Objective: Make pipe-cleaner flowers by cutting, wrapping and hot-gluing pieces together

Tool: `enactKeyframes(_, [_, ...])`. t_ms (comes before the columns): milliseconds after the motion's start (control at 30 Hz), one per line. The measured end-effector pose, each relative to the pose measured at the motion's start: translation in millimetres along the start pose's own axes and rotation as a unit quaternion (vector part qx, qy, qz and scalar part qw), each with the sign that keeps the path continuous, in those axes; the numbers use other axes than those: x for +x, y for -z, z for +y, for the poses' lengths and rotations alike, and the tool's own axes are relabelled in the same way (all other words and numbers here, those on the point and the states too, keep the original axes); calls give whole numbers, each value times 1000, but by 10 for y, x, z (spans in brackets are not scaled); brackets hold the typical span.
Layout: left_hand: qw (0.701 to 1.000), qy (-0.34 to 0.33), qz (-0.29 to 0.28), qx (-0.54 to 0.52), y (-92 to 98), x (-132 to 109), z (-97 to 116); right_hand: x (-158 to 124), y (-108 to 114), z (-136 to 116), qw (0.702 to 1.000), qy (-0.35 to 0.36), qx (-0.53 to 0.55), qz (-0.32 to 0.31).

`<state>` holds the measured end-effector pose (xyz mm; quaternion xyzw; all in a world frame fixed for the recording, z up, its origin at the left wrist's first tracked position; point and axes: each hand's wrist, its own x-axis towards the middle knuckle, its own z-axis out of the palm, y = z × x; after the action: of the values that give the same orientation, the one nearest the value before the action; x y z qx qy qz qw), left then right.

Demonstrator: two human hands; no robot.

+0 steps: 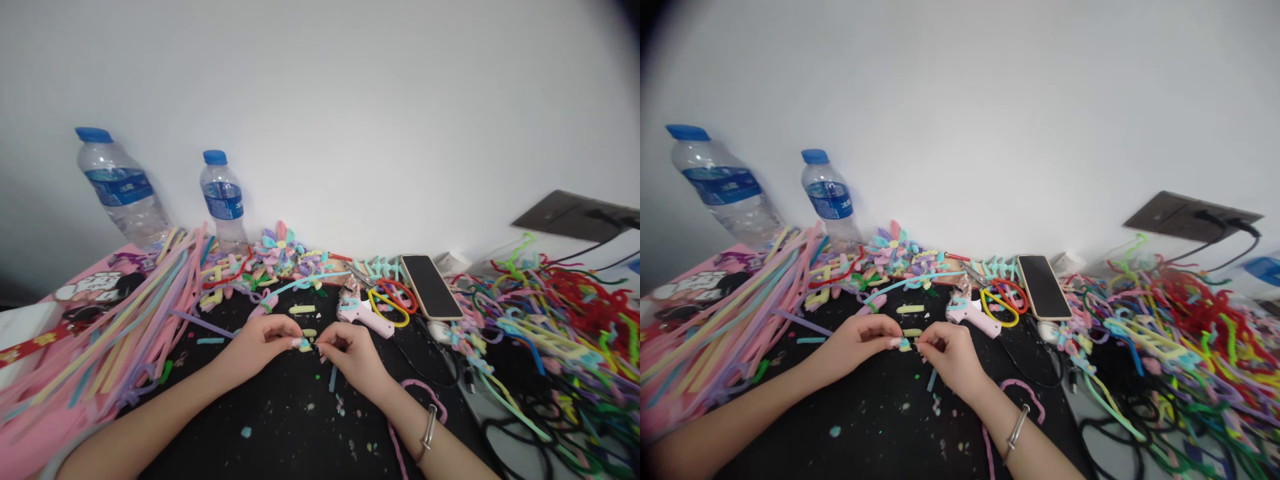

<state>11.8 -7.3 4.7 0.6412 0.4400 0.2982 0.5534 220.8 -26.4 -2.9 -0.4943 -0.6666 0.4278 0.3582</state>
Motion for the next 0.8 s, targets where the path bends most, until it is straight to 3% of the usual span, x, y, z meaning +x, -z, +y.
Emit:
enactKeyframes(233, [999, -12, 3, -41, 6, -3, -20, 22, 13, 0, 994, -37, 103, 6])
enactKeyframes(533, [993, -66, -23, 92, -6, -46, 28, 3, 11, -46, 996, -31, 88, -14])
enactKeyframes(800, [987, -89, -39, 128, -2, -36, 30, 2, -5, -47, 996, -33, 82, -14])
